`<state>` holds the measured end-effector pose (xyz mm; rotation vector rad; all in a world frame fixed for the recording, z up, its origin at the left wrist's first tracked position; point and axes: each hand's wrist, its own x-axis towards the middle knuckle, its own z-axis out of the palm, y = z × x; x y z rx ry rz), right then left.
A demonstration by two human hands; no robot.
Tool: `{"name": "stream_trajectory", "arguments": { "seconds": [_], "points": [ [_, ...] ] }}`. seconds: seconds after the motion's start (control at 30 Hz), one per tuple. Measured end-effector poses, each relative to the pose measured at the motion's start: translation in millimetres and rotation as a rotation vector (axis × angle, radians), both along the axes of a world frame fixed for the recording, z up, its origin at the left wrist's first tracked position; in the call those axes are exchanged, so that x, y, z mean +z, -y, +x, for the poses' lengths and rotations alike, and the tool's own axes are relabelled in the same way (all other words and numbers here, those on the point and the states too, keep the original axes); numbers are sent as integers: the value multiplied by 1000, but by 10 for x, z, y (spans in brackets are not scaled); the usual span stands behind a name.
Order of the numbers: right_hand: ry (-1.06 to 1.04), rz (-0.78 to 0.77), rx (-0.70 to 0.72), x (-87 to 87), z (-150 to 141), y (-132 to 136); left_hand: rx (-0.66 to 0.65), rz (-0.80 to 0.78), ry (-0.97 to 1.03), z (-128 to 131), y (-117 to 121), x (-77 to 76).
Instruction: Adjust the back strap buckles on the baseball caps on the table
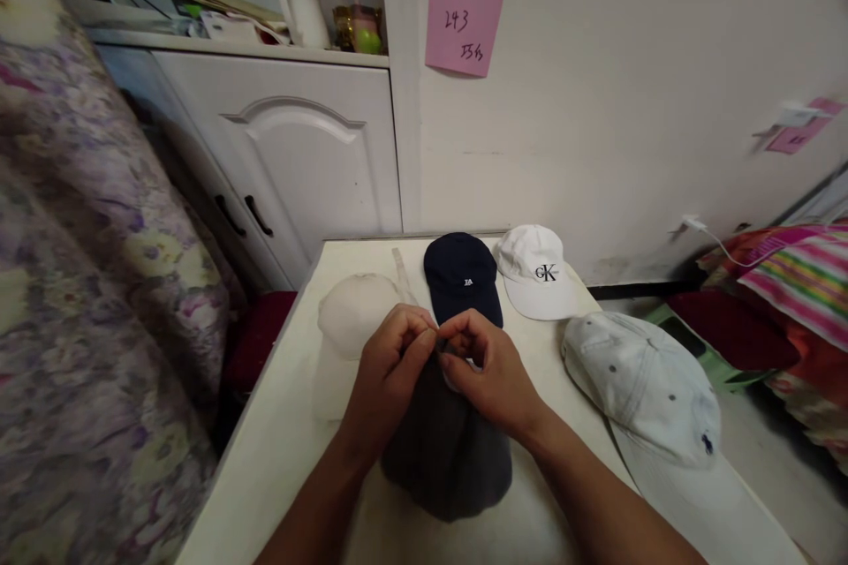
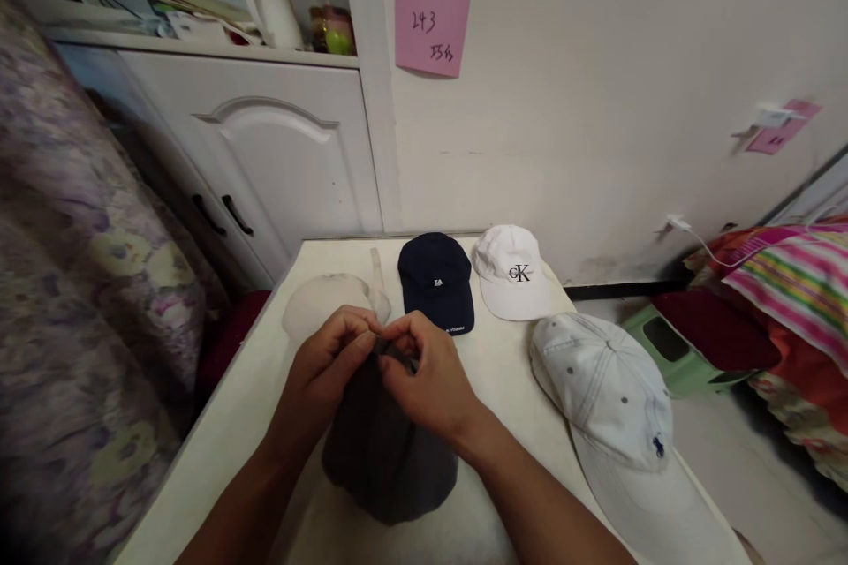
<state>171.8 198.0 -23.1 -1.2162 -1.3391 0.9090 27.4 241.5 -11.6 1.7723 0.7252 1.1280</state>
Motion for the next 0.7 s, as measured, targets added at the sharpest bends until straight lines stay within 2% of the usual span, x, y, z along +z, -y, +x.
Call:
{"name": "stream_trajectory", "arguments": {
  "seconds": [0.23,0.47,0.7],
  "points": [
    [-16,8,-9,-20,27,-29,-5,-82,-13,-7,-2,3],
    [-238,-51,140,9,70,-38,-86,-366,10,-100,-70,-4],
    [-282,-94,205,-2,100,-44,-192,-490,110,-143,-96,-31]
  ]
}}
